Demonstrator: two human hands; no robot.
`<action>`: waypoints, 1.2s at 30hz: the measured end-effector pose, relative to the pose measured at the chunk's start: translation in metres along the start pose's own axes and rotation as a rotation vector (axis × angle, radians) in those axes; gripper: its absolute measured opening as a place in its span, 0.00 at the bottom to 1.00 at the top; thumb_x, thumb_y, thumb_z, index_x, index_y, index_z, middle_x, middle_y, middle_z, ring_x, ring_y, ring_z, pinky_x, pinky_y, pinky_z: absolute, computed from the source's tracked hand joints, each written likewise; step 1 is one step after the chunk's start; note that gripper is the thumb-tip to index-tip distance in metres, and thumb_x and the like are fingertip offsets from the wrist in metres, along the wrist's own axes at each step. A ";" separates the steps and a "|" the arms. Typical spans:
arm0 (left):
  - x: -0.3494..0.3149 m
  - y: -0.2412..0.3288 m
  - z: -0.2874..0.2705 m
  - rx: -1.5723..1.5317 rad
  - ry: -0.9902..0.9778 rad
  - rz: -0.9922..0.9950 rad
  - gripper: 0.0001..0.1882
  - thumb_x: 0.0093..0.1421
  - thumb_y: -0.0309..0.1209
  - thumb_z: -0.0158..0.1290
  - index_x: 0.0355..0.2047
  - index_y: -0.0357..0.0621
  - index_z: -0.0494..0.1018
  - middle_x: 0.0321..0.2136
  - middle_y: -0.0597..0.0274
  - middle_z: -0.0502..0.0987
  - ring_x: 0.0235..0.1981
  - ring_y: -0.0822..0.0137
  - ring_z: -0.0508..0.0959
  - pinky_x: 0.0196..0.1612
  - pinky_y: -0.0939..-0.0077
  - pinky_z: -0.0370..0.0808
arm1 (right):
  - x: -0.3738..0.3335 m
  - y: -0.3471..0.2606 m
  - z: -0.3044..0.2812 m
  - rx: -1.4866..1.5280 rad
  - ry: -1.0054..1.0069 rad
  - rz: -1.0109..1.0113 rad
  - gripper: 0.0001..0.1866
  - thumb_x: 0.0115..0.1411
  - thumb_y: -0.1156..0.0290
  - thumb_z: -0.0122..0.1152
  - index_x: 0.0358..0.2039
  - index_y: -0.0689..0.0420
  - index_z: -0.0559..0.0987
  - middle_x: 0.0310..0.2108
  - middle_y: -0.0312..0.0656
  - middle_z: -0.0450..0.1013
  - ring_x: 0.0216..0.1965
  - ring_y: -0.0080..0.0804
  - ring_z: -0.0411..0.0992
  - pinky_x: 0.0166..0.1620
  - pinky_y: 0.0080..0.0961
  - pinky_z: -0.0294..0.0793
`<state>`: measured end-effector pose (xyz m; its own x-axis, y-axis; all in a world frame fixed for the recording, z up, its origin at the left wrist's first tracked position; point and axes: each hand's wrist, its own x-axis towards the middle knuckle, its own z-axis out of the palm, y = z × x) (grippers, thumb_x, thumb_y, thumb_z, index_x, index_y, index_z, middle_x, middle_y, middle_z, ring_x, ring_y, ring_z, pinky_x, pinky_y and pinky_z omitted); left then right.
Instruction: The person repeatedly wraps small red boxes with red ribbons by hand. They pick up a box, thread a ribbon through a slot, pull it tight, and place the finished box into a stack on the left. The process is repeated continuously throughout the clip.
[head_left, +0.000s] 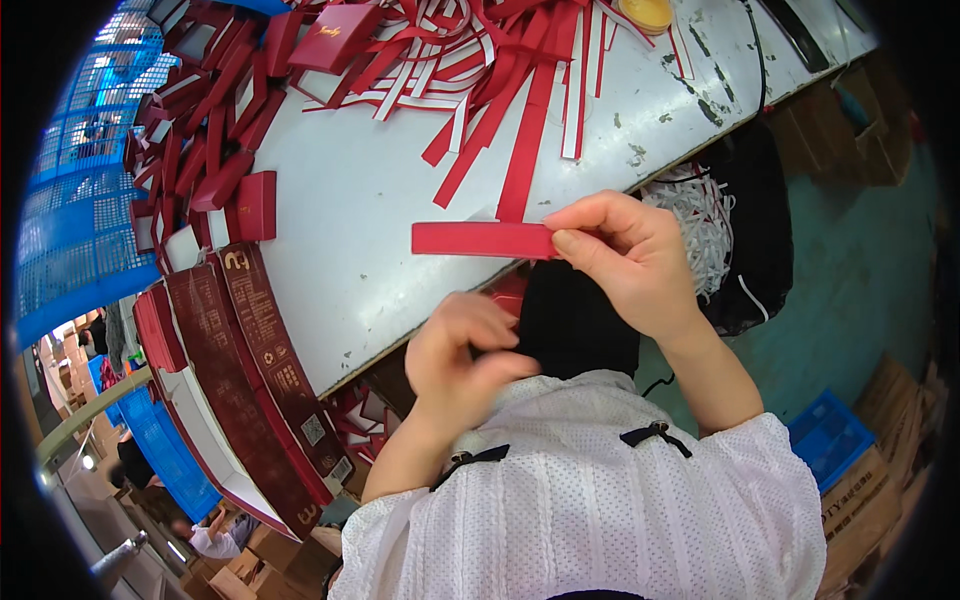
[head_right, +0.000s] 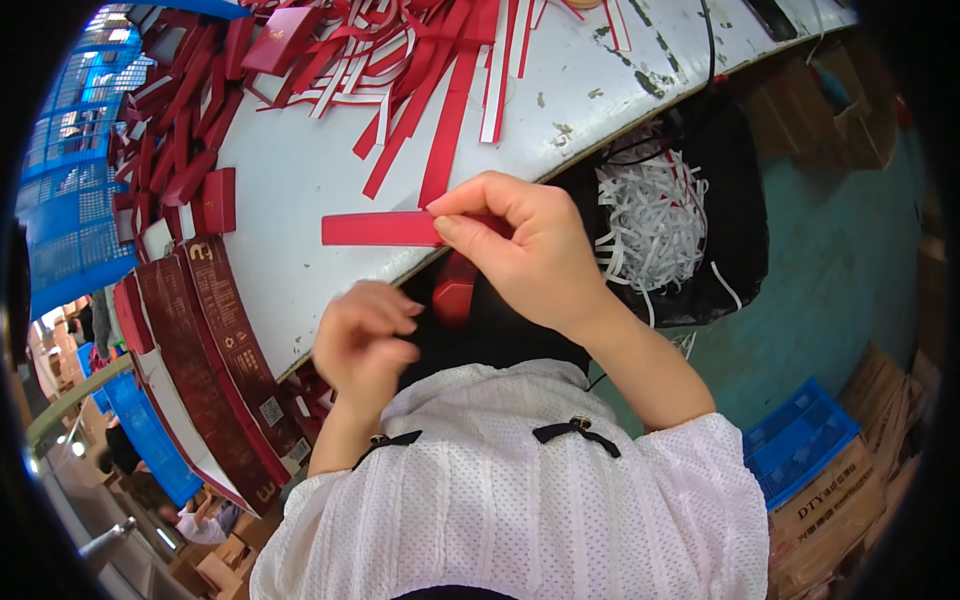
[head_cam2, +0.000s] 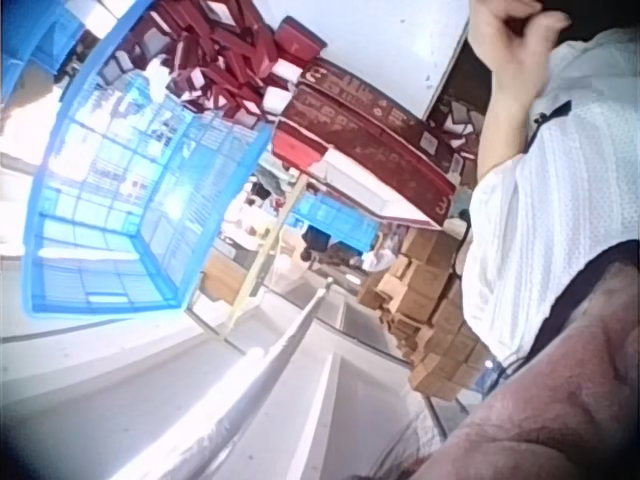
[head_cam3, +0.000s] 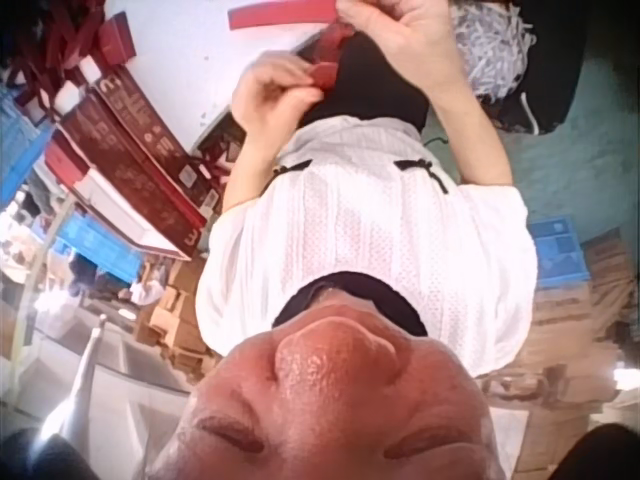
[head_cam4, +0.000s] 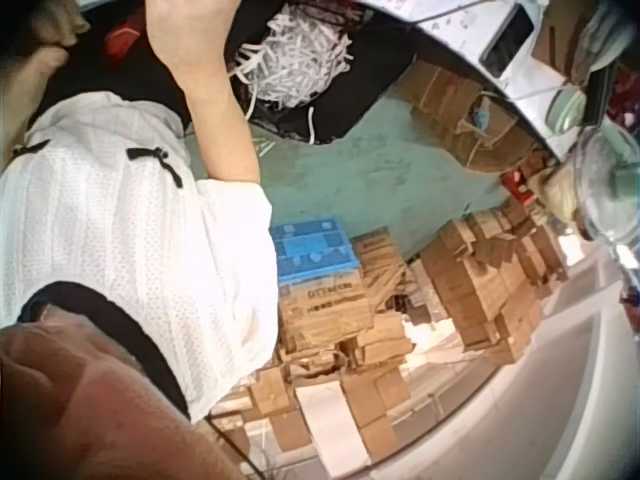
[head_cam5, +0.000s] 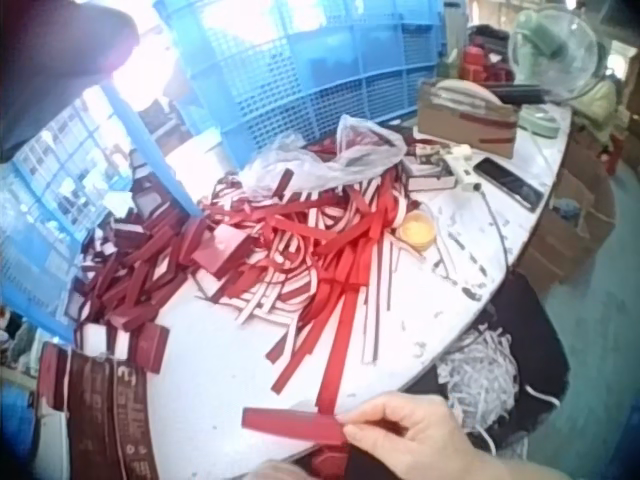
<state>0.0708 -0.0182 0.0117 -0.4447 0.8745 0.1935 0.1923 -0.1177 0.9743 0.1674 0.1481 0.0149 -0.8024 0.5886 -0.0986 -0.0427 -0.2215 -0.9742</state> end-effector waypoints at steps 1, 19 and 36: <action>0.014 0.020 0.005 0.331 0.024 0.138 0.18 0.44 0.33 0.60 0.32 0.39 0.65 0.31 0.50 0.71 0.33 0.55 0.71 0.42 0.61 0.69 | 0.000 0.004 0.005 -0.021 -0.019 0.002 0.05 0.52 0.78 0.55 0.30 0.64 0.75 0.22 0.35 0.72 0.24 0.14 0.68 0.28 0.12 0.68; 0.047 -0.006 -0.023 0.654 0.212 0.406 0.08 0.42 0.19 0.55 0.25 0.36 0.69 0.22 0.55 0.75 0.25 0.61 0.75 0.42 0.57 0.73 | 0.004 -0.031 -0.017 -0.484 -0.072 -0.295 0.08 0.44 0.82 0.60 0.28 0.63 0.78 0.20 0.38 0.72 0.20 0.21 0.68 0.24 0.15 0.65; 0.040 -0.035 -0.008 0.089 0.541 0.258 0.17 0.48 0.26 0.56 0.39 0.39 0.67 0.40 0.51 0.71 0.47 0.55 0.68 0.56 0.51 0.56 | 0.002 -0.019 -0.001 -0.026 -0.135 0.009 0.04 0.50 0.79 0.56 0.28 0.65 0.76 0.22 0.38 0.73 0.25 0.19 0.70 0.28 0.15 0.69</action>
<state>0.0393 0.0169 -0.0133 -0.7510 0.4570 0.4766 0.4155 -0.2338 0.8790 0.1668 0.1540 0.0325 -0.8757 0.4761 -0.0808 -0.0212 -0.2052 -0.9785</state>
